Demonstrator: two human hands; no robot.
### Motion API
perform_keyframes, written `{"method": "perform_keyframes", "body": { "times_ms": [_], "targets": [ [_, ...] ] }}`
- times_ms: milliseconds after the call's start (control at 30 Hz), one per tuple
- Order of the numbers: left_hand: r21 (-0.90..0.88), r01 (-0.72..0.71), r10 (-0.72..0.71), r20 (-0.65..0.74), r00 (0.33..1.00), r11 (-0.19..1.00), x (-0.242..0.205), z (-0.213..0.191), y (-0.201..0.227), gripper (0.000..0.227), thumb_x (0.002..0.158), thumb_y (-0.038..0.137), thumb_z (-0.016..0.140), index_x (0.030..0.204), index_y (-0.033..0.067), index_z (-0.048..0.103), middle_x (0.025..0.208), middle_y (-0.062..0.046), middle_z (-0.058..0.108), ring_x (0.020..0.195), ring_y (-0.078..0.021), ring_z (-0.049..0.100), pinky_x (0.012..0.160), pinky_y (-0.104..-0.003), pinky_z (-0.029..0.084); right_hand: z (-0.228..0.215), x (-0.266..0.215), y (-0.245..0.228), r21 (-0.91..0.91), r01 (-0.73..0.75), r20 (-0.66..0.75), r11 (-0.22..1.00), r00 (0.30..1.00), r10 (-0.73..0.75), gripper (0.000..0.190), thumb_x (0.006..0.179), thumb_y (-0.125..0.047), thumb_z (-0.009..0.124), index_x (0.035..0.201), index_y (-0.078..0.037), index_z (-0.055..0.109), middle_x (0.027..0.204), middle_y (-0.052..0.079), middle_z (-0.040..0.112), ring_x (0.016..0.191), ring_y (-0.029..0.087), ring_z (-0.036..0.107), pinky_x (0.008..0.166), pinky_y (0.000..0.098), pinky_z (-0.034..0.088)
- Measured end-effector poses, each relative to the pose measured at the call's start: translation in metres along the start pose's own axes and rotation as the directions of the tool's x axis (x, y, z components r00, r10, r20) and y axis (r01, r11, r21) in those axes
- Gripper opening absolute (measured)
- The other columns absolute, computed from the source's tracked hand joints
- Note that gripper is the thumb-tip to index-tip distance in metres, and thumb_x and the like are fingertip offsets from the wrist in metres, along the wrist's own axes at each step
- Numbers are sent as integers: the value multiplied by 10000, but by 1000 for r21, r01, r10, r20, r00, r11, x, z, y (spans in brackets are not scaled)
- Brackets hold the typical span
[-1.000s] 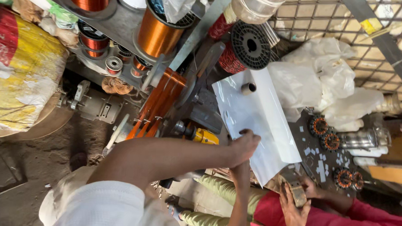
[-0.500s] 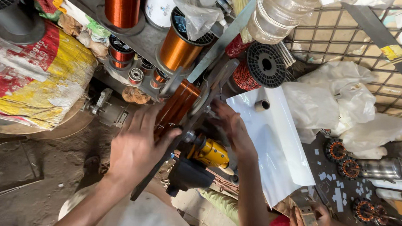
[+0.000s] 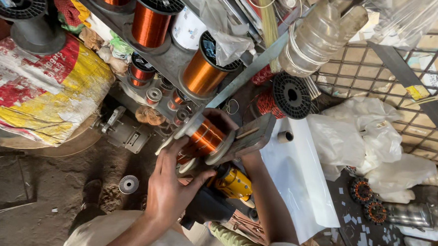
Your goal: The person operates a wire winding machine to wrap copper wire around a cylindrical core. They use a yellow tool to guide the wire and scissors to cut it after winding is complete.
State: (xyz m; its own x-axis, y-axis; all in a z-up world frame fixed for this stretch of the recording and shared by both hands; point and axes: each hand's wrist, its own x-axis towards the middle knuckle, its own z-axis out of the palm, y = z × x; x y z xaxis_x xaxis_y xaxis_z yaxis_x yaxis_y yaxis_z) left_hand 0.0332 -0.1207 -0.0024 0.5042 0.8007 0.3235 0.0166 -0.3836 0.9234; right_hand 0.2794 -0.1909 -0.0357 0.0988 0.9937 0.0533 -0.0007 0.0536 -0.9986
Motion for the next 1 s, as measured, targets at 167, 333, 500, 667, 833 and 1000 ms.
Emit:
{"method": "perform_keyframes", "body": {
  "times_ms": [167,333,500,667,833,1000],
  "targets": [
    [-27,-4,2,-69,998,1000,-3,13,-1,859,706,245,933,1372,-14,455,1196,-212,587,1111,-341,644,906,-410,564,12,20,-24,-43,3,82,999,997,1,840,765,-511,691,1445,-60,489,1421,81,556,1326,199,549,1153,370,435],
    [0,-89,88,-135,987,996,-5,20,-10,811,692,228,949,1303,-34,484,1195,-210,582,1109,-346,638,925,-415,557,18,20,-25,-49,5,91,999,996,0,819,740,-389,825,1410,-46,503,1401,71,557,1327,185,549,1175,355,428],
    [10,-73,74,-107,992,997,-8,19,-14,780,691,206,957,1267,-46,495,1178,-214,582,1091,-343,645,898,-405,562,10,16,-12,-65,36,85,997,996,-31,828,716,-268,959,1375,-32,517,1381,62,557,1327,172,550,1197,340,422],
    [52,-123,128,-110,986,991,-8,17,-12,811,698,171,943,1317,-58,471,1184,-223,559,1074,-364,631,895,-416,556,8,34,5,145,59,81,988,994,-72,488,906,-283,850,1190,-24,549,1142,66,546,1083,172,549,1027,308,428],
    [17,-141,142,-96,985,990,-4,15,-10,792,722,171,945,1305,-46,455,1174,-207,548,1066,-349,638,889,-399,564,9,28,-6,-115,78,102,990,993,-67,488,862,-236,744,1255,-63,511,1264,27,526,1218,131,515,1074,291,398],
    [8,-112,113,-108,988,994,-4,16,-7,795,711,152,945,1308,-54,462,1193,-227,545,1072,-362,633,802,-350,586,15,33,5,109,57,22,992,998,-60,201,1045,-177,699,1112,-42,566,1104,43,537,1047,150,535,975,286,433]
  ]
}}
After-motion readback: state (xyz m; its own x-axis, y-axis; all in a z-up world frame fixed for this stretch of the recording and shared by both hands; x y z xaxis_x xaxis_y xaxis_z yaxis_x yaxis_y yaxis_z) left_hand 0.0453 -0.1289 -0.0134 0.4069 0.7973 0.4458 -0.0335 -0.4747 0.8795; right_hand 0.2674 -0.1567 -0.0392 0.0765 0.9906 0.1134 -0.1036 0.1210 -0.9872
